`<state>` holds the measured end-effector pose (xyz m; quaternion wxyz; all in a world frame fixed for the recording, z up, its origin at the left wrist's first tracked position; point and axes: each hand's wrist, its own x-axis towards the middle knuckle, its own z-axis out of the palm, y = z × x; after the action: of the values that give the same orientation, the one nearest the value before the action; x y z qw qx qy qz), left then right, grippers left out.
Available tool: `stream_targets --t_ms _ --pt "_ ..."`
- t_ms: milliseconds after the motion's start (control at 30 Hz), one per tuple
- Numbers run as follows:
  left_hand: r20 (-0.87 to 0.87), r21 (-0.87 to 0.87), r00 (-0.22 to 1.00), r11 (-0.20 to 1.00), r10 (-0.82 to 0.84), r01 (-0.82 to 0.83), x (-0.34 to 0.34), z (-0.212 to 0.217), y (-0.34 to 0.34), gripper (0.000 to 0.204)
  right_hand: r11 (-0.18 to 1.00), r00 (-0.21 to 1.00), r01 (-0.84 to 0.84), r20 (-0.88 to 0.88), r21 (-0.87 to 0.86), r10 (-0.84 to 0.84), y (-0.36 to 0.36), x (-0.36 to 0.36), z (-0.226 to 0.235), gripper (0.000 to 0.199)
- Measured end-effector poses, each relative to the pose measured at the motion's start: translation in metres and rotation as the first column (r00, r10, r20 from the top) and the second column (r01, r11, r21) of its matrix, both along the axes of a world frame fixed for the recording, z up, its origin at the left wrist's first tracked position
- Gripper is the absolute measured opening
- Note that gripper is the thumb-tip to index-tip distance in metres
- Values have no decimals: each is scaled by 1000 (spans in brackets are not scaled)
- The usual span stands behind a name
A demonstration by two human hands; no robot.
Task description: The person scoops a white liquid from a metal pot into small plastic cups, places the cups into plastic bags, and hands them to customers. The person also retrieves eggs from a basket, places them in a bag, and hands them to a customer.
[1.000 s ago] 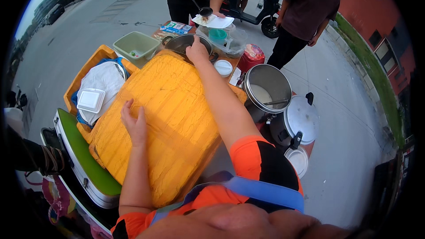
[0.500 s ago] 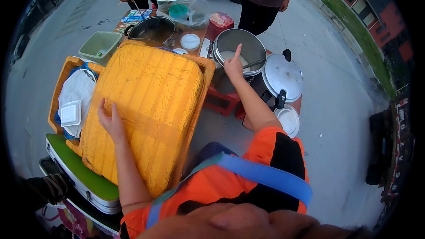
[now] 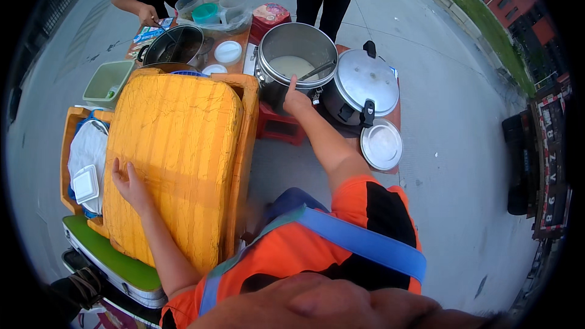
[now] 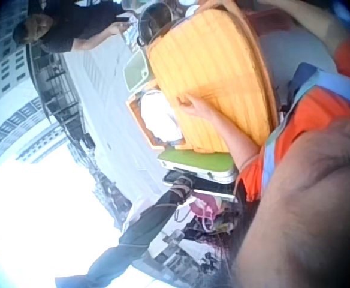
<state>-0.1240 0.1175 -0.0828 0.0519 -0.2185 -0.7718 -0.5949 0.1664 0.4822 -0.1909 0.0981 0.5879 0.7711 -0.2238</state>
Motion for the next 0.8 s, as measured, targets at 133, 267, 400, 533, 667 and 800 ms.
stream_targets --t_ms 133,267,400,533,667,800 --pt "-33 -22 999 1000 4 -4 -11 -11 -8 42 976 953 52 -303 210 14 21 41 12 94" --pt "-19 -1 1000 1000 -16 16 -11 -14 -7 43 688 699 672 -543 276 -465 47 133 15 83" --pt "87 62 995 997 -51 46 4 2 6 42 745 831 528 -68 408 -552 69 261 -70 85" --pt "33 28 999 1000 -3 2 -2 -2 -10 39 795 798 602 -92 78 -595 53 285 -67 128" --pt "118 101 993 995 -29 17 3 -1 1 37 787 768 605 -349 121 -537 75 291 -99 129" --pt "58 11 998 1000 0 -1 3 2 -3 38 732 673 680 -428 39 -603 67 292 -91 122"
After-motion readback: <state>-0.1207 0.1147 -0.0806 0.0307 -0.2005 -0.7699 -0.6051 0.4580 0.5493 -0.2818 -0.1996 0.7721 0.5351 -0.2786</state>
